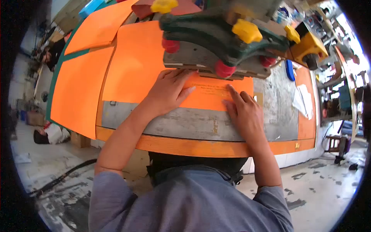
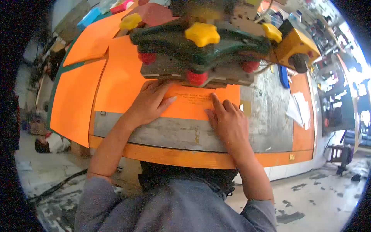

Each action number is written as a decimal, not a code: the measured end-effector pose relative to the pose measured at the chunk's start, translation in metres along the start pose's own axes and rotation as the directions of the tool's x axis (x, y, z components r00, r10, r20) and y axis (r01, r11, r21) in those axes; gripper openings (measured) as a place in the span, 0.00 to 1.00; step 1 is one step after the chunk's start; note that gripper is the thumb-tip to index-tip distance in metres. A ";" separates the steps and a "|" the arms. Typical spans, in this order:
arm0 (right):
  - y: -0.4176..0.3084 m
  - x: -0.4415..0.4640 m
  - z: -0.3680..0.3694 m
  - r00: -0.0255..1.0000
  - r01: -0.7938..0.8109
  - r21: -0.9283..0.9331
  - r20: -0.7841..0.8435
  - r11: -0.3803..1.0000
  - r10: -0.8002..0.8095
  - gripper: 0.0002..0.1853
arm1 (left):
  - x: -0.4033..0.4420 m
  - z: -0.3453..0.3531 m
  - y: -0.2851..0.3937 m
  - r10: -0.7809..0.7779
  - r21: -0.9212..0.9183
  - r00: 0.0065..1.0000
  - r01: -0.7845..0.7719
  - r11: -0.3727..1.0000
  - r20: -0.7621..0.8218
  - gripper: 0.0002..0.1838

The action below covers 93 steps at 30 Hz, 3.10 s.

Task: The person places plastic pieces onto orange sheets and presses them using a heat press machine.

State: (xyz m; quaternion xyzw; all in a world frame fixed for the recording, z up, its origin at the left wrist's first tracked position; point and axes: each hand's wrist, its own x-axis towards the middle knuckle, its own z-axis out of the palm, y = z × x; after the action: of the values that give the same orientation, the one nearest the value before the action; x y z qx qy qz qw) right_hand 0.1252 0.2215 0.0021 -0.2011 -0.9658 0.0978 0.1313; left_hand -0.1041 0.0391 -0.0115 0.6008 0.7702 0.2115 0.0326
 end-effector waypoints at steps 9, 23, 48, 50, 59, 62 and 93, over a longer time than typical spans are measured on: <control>-0.004 0.002 -0.002 1.000 -0.002 -0.007 -0.015 1.000 0.002 0.25 | -0.001 -0.002 0.000 0.003 -0.076 1.000 -0.004 0.997 -0.021 0.32; 0.003 -0.001 -0.001 1.000 -0.003 -0.011 -0.011 1.000 0.003 0.24 | -0.001 0.005 -0.009 0.049 -0.042 0.998 -0.051 0.998 -0.041 0.35; -0.086 -0.112 0.001 0.836 0.458 0.661 -0.093 0.595 -0.541 0.20 | -0.049 -0.069 -0.068 -0.476 0.149 0.876 0.482 0.864 -0.076 0.26; -0.085 -0.124 0.007 0.805 0.405 0.748 -0.019 0.526 -0.593 0.19 | -0.050 -0.065 -0.067 -0.459 0.179 0.882 0.471 0.864 -0.104 0.25; 0.006 -0.169 0.082 0.887 -0.066 0.256 0.457 0.964 -0.061 0.20 | -0.051 -0.067 -0.066 -0.439 0.186 0.890 0.455 0.871 -0.120 0.23; 0.064 -0.204 0.130 0.934 0.049 0.306 0.324 0.951 -0.153 0.24 | -0.049 -0.067 -0.064 -0.474 0.152 0.875 0.485 0.862 -0.103 0.23; 0.078 -0.095 0.107 0.813 -0.251 0.091 0.560 0.964 0.159 0.26 | -0.044 -0.071 -0.067 -0.482 0.146 0.872 0.489 0.860 -0.087 0.21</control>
State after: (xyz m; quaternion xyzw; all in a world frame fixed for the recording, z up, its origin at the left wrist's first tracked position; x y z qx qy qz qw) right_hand 0.2066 0.2376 -0.1380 -0.2566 -0.9241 0.2424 -0.1462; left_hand -0.1746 -0.0350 0.0191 0.3829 0.9119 0.1468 0.0174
